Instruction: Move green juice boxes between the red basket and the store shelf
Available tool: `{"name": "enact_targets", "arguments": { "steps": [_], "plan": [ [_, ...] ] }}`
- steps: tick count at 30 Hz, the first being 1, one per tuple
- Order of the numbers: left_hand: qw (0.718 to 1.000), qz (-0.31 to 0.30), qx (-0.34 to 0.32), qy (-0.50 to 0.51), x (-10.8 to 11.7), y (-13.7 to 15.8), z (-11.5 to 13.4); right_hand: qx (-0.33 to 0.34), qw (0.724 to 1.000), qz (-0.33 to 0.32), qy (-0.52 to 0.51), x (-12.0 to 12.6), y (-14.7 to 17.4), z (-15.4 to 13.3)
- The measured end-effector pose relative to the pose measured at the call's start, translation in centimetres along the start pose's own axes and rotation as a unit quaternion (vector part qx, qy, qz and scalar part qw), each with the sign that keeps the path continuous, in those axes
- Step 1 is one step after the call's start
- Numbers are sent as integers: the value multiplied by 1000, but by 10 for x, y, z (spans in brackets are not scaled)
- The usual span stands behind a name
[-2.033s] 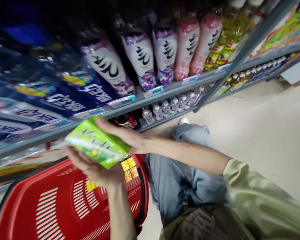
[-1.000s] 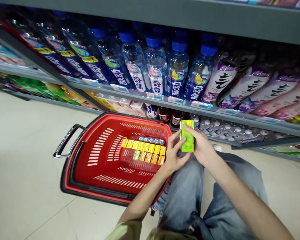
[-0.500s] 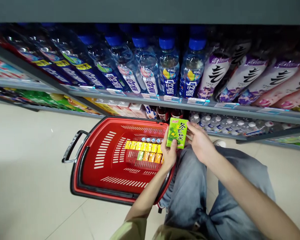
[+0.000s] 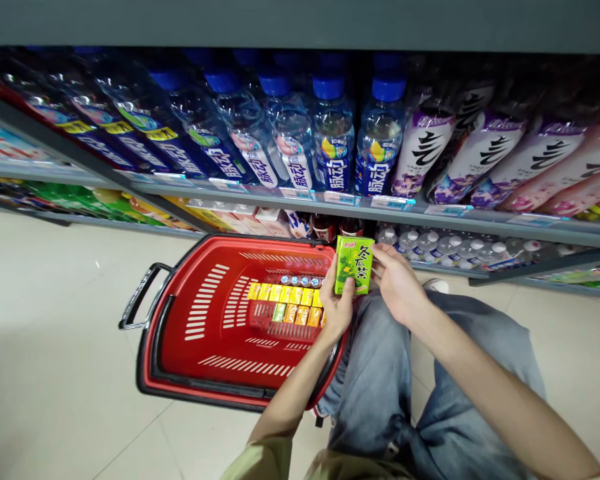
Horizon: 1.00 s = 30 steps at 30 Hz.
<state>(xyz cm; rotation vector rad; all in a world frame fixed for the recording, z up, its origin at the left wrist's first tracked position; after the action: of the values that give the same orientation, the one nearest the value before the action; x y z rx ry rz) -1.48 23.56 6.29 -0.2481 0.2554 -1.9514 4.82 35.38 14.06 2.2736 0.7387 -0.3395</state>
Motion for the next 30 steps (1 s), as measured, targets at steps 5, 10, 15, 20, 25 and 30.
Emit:
{"name": "enact_targets", "arguments": {
  "steps": [5, 10, 15, 20, 25, 30],
  "plan": [
    [963, 35, -237, -119, 3, 0, 24, 43, 997, -51, 46, -13, 8, -3],
    [902, 38, -400, -160, 4, 6, 40, 29, 998, -45, 33, -16, 14, -3],
    [870, -14, -459, -178, 2, 11, 35, -30, 999, 3, -28, -11, 8, 0],
    [914, -7, -385, -132, 10, -5, 33, 6, 1000, -15, -12, -12, 1, 3],
    [997, 60, -32, 32, 41, -37, 15, 92, 986, -83, 110, -26, -2, -4],
    [939, 37, 158, 303, 64, -53, 16, 191, 963, -160, 105, -60, -2, 14]
  ]
}}
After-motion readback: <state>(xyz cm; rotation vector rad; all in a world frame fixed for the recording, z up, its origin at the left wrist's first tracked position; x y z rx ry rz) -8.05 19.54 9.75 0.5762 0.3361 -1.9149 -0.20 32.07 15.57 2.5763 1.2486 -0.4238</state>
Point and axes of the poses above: each hand's wrist, its own y-axis away from the middle knuckle, its own x-axis out of the back of the hand, z = x × y, the point moved 5 cm from there along -y, towards the middle knuckle, and after that the axes turned 2 degrees about y, right-handed, at the moved point
